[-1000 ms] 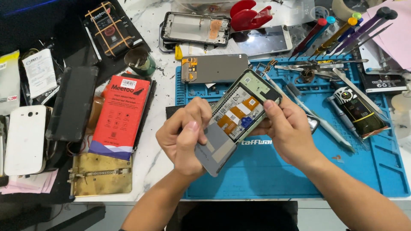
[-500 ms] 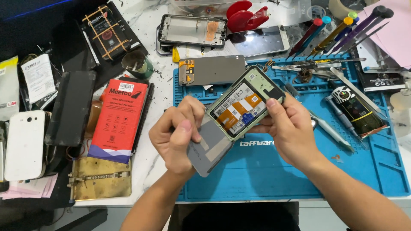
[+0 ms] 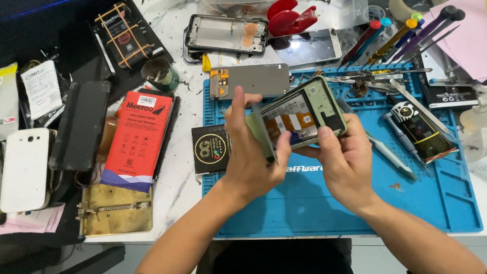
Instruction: The person removes the back cover of a green smartphone using a prying tool, then detaches the internal battery. They peel off protective film from a new back cover and prepare it for installation.
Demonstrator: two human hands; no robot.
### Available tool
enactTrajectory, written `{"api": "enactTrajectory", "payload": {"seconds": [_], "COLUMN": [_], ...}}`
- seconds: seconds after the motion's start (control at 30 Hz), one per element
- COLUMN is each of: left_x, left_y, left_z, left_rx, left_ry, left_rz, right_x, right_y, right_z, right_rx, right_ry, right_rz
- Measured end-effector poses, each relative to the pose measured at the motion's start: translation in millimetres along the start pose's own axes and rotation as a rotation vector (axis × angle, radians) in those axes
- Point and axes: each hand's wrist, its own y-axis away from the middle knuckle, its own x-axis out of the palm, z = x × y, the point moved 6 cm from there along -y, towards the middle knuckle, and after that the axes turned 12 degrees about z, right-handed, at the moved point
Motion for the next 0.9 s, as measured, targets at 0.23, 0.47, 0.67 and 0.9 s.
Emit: {"api": "enactTrajectory", "payload": {"seconds": [0.23,0.47,0.67,0.9], "left_x": [-5,-17,-31,-20], "left_y": [-9,-11,-17,-13], "left_z": [14,30,28,23], "left_rx": [-0.431,-0.555,-0.465,-0.491], "left_ry": [0.393,0.561,0.61,0.566], "left_rz": [0.101,0.016,-0.064,0.199], "right_x": [-11,-8,-21,-29], "right_y": [1,-1,2,-12], "right_z": [1,15,5,23], "right_rx": [-0.091,-0.008,-0.072,0.196], "right_ry": [-0.208,-0.188,-0.114,0.206], "right_rz": [-0.033,-0.001,0.118,0.14]}}
